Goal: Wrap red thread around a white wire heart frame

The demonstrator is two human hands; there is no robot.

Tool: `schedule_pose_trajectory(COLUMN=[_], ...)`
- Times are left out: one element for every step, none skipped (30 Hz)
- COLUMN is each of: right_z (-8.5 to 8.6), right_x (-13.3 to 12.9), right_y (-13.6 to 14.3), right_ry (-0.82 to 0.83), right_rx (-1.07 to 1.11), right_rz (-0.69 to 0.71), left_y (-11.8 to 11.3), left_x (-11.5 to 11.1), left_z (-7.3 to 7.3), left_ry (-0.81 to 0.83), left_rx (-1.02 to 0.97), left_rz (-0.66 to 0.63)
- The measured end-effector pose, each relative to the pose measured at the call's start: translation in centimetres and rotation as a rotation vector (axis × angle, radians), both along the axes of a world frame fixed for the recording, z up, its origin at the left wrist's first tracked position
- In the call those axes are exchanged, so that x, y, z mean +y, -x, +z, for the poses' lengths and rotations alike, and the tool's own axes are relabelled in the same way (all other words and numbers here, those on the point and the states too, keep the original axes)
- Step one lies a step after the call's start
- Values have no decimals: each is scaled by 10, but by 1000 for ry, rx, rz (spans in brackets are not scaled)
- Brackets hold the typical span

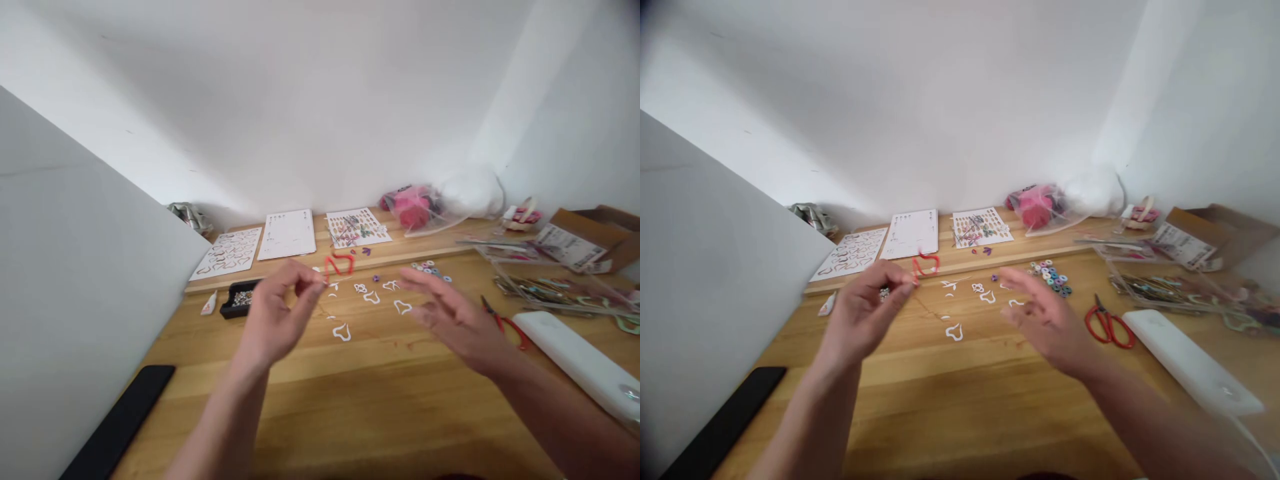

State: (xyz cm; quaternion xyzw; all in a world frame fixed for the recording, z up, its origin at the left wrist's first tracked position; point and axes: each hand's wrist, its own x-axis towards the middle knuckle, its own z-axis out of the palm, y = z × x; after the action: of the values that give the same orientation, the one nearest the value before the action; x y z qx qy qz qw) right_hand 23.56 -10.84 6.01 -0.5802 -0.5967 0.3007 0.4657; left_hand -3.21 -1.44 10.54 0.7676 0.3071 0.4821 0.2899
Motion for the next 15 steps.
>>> schedule_pose_trajectory(right_z=[3, 3, 2, -1, -4, -7, -11, -15, -20, -24, -28, -32, -36, -40, -42], right_x=[0, 1, 1, 1, 1, 0, -1, -3, -5, -9, -13, -17, -22, -26, -29], right_y=[18, 33, 47, 56, 62, 63, 60, 54, 44, 32, 19, 5, -8, -19, -28], right_ry=[17, 34, 63, 96, 117, 137, 148, 152, 152, 153, 146, 149, 168, 182, 195], right_rx=[123, 228, 311, 358, 375, 364, 334, 290, 238, 182, 128, 76, 32, -6, -32], right_rz=[128, 243, 347, 421, 433, 411, 364, 305, 248, 206, 176, 139, 92, 42, 5], left_y=[-10, -17, -22, -23, -20, -14, -4, 8, 21, 36, 51, 65, 77, 87, 93], left_x=[-10, -18, -24, -28, -30, -30, -28, -24, -20, -16, -13, -10, -9, -10, -12], left_z=[-2, -4, -7, -10, -14, -19, -25, -30, -37, -43, -48, -53, -58, -61, -63], left_ry=[-14, -17, -15, -10, 9, 39, 80, 145, 220, 283, 344, 389, 416, 406, 369], left_rx=[27, 57, 78, 84, 79, 58, 20, -14, -75, -175, -266, -330, -350, -336, -296], left_rz=[-29, -62, -84, -90, -82, -58, -23, 18, 67, 129, 182, 231, 271, 315, 370])
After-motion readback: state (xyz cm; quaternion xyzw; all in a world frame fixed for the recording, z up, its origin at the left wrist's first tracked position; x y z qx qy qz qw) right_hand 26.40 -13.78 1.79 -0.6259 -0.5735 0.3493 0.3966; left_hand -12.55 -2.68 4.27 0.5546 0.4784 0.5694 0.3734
